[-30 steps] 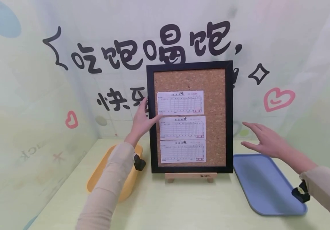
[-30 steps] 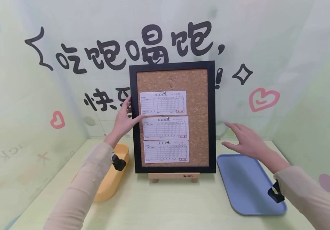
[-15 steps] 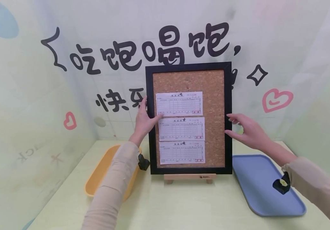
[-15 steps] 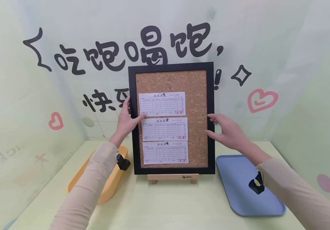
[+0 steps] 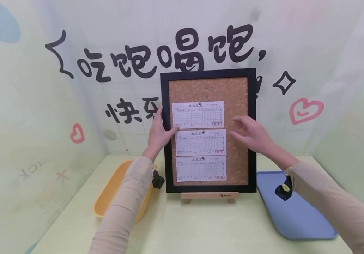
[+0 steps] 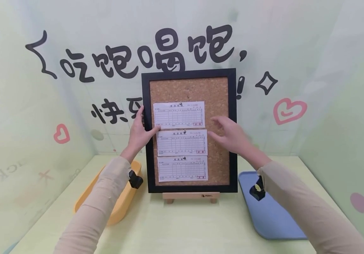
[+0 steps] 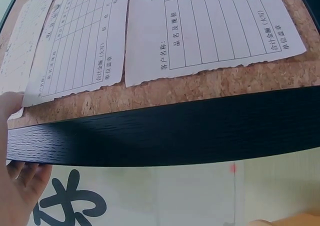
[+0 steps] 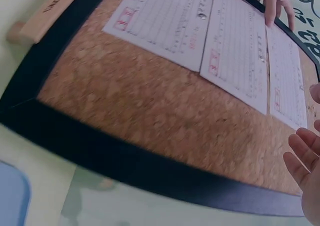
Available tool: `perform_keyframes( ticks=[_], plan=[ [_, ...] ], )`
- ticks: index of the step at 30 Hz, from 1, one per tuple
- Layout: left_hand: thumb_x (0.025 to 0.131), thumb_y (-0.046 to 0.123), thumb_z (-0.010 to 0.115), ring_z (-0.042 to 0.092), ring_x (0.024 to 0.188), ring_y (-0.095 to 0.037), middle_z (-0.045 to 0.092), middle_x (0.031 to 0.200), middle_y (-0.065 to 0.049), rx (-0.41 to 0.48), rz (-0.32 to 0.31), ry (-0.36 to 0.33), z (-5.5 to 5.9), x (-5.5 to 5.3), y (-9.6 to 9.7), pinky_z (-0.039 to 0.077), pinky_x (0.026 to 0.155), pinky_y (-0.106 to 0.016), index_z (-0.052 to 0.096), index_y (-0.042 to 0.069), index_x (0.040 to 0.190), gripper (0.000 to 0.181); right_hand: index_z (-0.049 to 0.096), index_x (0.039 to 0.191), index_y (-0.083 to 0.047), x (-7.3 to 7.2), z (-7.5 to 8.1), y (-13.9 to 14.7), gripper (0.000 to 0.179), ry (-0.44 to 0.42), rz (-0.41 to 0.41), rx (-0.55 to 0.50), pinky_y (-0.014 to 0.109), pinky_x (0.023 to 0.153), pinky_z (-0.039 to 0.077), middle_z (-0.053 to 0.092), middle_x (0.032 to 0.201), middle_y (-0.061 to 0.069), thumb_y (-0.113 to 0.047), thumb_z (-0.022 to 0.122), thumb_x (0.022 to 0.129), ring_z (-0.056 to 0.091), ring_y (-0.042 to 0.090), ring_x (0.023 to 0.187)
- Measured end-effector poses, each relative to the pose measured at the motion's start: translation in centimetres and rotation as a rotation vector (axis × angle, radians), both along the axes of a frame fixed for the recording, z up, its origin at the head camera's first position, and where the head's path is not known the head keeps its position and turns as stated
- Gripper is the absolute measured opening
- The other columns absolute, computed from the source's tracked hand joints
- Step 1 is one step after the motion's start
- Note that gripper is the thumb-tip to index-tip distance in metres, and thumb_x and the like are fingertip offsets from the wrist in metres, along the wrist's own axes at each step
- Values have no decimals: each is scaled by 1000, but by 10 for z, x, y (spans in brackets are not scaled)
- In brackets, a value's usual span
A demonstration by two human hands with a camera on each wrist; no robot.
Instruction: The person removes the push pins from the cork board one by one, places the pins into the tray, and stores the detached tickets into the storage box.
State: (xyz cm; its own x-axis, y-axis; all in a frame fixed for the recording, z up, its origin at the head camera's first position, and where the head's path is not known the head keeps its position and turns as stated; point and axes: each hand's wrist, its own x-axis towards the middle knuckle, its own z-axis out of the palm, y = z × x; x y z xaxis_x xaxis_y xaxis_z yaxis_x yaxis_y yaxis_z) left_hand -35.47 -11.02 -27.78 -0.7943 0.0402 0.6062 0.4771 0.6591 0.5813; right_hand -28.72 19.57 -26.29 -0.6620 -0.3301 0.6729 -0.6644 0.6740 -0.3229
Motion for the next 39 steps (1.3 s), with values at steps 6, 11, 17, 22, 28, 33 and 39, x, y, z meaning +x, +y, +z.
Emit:
perform_keyframes(
  ticks=[6,11,17,22,28,33,39],
  plan=[
    [78,26,70,39,124,-29,33,141,-14,9,-1,16,0,0,1,38,97,-44,16,11,145,87,54,114,4,-16,18,-23,35,-43,4,-35,39,75,48,59,100,16,-13,64,84,55,24,86],
    [79,27,69,38,124,-29,33,141,-15,7,-2,6,0,1,0,38,97,-44,14,13,145,87,57,111,2,-29,28,-42,31,-71,-14,-59,35,73,47,59,98,12,-13,63,85,54,21,85],
    [79,28,69,38,124,-29,33,141,-15,5,-1,11,0,1,-2,39,96,-44,15,12,145,87,58,105,-1,-43,34,-60,23,-83,-51,-49,32,70,46,59,95,9,-15,61,86,54,20,83],
    [78,27,70,38,124,-29,35,140,-15,5,5,20,1,0,-3,38,96,-44,16,11,145,87,59,105,-1,-53,41,-70,23,-83,-70,-42,32,73,46,59,96,9,-15,59,87,55,20,84],
    [78,28,70,38,125,-28,34,141,-14,-5,13,21,3,-1,-2,37,97,-42,15,12,145,88,59,105,-2,-60,48,-76,22,-111,-95,-38,31,74,45,58,95,8,-15,58,87,53,18,83],
    [79,29,69,37,126,-29,28,145,-11,-12,5,13,2,-1,-1,36,99,-42,15,12,145,87,60,102,-2,-65,52,-80,21,-88,-106,-12,31,70,43,57,89,8,-16,58,87,52,19,79],
    [80,32,67,32,130,-27,23,148,-8,-7,-4,-2,-3,-1,-1,33,102,-42,14,15,146,87,62,103,-4,-70,55,-84,24,-126,-143,28,32,69,42,56,88,7,-21,58,87,50,19,78]
  ],
)
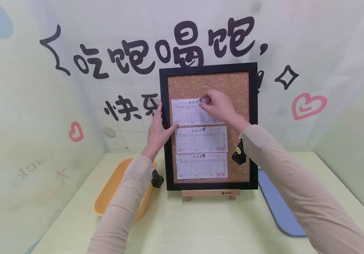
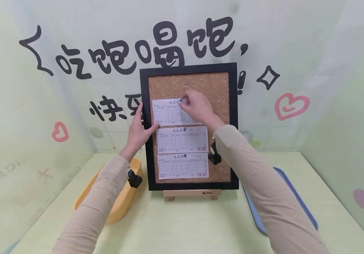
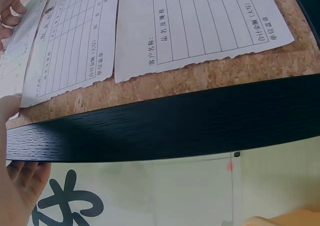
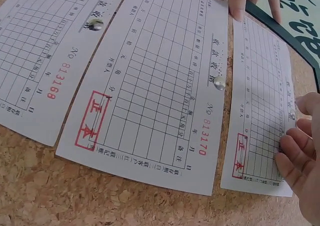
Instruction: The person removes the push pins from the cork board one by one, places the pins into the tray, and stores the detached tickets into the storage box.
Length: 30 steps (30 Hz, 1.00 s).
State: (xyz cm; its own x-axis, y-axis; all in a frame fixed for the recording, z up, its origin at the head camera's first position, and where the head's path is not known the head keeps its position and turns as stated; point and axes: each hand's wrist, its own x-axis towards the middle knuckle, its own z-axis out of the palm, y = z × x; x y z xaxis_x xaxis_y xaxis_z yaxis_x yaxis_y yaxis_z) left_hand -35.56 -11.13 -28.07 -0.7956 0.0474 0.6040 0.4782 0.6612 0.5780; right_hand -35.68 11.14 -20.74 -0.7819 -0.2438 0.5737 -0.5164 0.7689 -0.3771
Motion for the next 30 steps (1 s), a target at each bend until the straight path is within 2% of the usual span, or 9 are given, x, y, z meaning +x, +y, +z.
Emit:
perform_keyframes(
  ticks=[4,17,30],
  plan=[
    [81,32,67,27,133,-25,22,149,-7,-5,-1,4,-1,-1,-1,30,104,-41,13,15,146,86,61,102,-5,-2,2,-2,23,-14,-25,8,31,66,40,56,86,7,-22,58,87,50,19,76],
    [80,32,67,27,133,-25,23,149,-7,-1,11,0,-3,0,0,30,104,-41,14,16,146,86,61,97,-6,-8,-2,-9,14,35,-73,-14,30,64,40,57,84,6,-16,55,89,50,18,73],
    [80,32,68,28,132,-24,23,148,-7,15,6,-3,-3,-1,1,30,105,-39,14,17,146,87,61,95,-5,-8,-5,-13,11,85,-70,-66,29,64,42,57,83,7,-12,56,88,51,18,72]
  ],
)
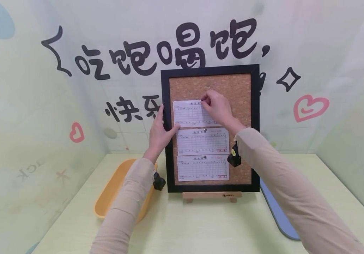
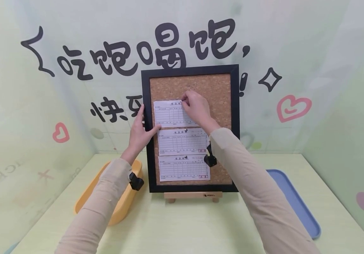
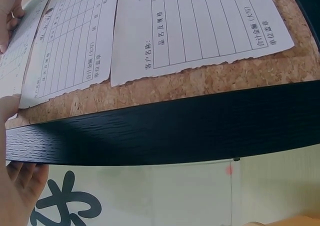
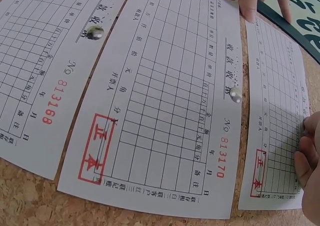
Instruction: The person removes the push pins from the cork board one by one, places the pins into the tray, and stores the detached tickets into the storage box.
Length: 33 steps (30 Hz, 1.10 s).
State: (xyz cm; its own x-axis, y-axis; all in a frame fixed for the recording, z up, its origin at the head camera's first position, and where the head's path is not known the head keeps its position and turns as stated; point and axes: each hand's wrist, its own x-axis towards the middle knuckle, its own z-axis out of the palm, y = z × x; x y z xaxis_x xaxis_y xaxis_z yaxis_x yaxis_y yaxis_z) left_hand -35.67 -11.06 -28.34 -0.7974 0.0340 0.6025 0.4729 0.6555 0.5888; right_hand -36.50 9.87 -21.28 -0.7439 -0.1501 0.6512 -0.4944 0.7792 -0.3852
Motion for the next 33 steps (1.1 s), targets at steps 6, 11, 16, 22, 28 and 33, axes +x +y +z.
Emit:
perform_keyframes(
  ticks=[6,11,16,22,28,33],
  plan=[
    [80,31,68,29,132,-25,24,148,-7,12,-3,5,0,0,-1,30,104,-40,14,17,146,87,61,95,-5,-1,0,-1,11,-12,-2,-22,29,66,42,57,84,6,-13,56,89,51,18,74],
    [80,31,69,30,131,-25,25,148,-7,11,8,9,0,0,-1,31,103,-41,15,17,146,87,60,97,-5,0,0,-2,11,-25,-1,-34,30,67,41,57,85,7,-13,56,89,51,18,75],
    [80,32,68,29,132,-24,24,148,-6,0,9,-4,0,0,0,31,103,-41,14,17,146,87,60,96,-5,-1,-1,-2,11,-18,-11,-35,31,67,41,57,84,7,-12,56,88,52,19,74],
    [79,32,69,30,131,-25,24,148,-6,8,12,-5,0,1,-1,32,103,-41,14,18,146,88,60,94,-5,-2,-2,-2,9,12,-2,-30,33,67,41,58,83,7,-11,57,88,52,19,73],
    [79,32,69,32,130,-26,25,148,-7,-7,14,17,-1,-1,0,34,101,-42,16,16,146,87,62,95,-5,0,-4,-1,12,-1,-24,-74,31,67,43,60,84,7,-12,57,87,54,19,73],
    [79,31,69,32,130,-26,26,147,-8,-2,14,22,-1,0,0,34,101,-42,17,15,146,86,65,92,-3,4,-10,-5,13,42,-73,-144,29,60,42,62,77,8,-10,57,85,55,19,67]
  ],
)
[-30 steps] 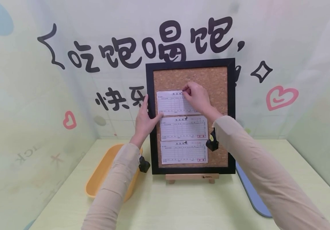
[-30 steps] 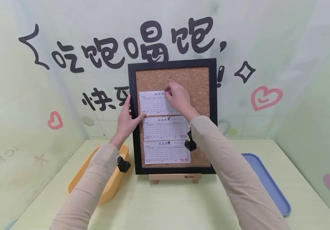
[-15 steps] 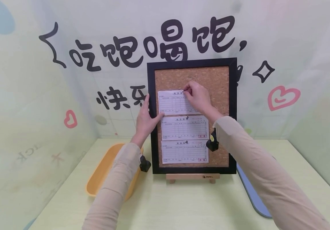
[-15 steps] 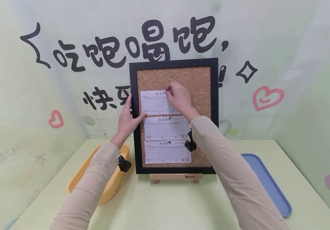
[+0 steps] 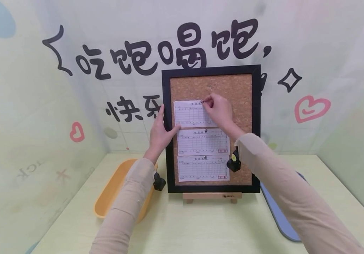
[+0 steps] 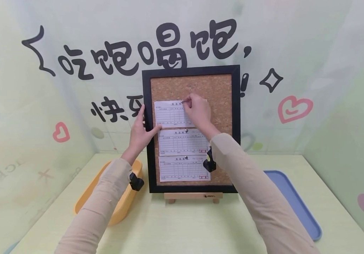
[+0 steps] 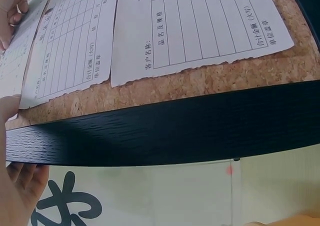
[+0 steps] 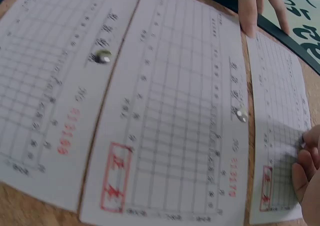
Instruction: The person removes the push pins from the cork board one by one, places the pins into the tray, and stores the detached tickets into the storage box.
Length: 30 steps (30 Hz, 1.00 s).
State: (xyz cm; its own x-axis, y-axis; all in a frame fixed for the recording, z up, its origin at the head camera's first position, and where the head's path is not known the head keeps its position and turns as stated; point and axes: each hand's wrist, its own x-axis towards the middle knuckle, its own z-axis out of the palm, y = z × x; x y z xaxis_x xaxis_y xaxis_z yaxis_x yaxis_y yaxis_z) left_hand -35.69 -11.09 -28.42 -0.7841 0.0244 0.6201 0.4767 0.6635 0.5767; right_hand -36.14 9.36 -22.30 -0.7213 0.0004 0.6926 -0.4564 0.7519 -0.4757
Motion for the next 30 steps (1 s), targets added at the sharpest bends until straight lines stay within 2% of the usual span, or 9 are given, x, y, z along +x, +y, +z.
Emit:
perform_keyframes(
  ticks=[5,8,13,19,30],
  plan=[
    [79,31,69,31,131,-26,25,148,-8,-8,6,-9,0,0,-1,34,101,-42,16,16,146,87,65,90,-2,1,-7,-10,13,23,-21,-130,25,55,37,59,71,7,-9,57,83,52,18,62],
    [79,32,69,31,130,-27,25,148,-8,-14,10,-12,-1,0,-1,34,101,-42,15,15,146,87,66,90,-2,2,-7,-11,13,14,-29,-164,26,57,38,59,72,7,-9,58,82,52,18,64],
    [79,31,69,31,131,-26,25,148,-7,-7,5,-15,0,0,0,34,101,-42,15,16,146,87,67,88,-5,0,-2,-10,12,-8,-64,-129,32,61,41,62,73,6,-12,58,82,55,20,64],
    [80,31,68,30,131,-25,25,148,-7,5,1,-11,-1,0,1,34,101,-42,15,16,146,86,66,88,-9,1,6,-8,14,-89,-94,-79,37,67,43,65,77,4,-16,56,82,58,20,69],
    [80,31,68,30,131,-25,24,148,-6,-4,-2,-10,0,0,1,34,102,-41,14,17,146,87,65,89,-11,1,7,-7,12,-133,-93,-77,34,66,41,64,78,3,-17,57,84,57,18,70]
  ],
)
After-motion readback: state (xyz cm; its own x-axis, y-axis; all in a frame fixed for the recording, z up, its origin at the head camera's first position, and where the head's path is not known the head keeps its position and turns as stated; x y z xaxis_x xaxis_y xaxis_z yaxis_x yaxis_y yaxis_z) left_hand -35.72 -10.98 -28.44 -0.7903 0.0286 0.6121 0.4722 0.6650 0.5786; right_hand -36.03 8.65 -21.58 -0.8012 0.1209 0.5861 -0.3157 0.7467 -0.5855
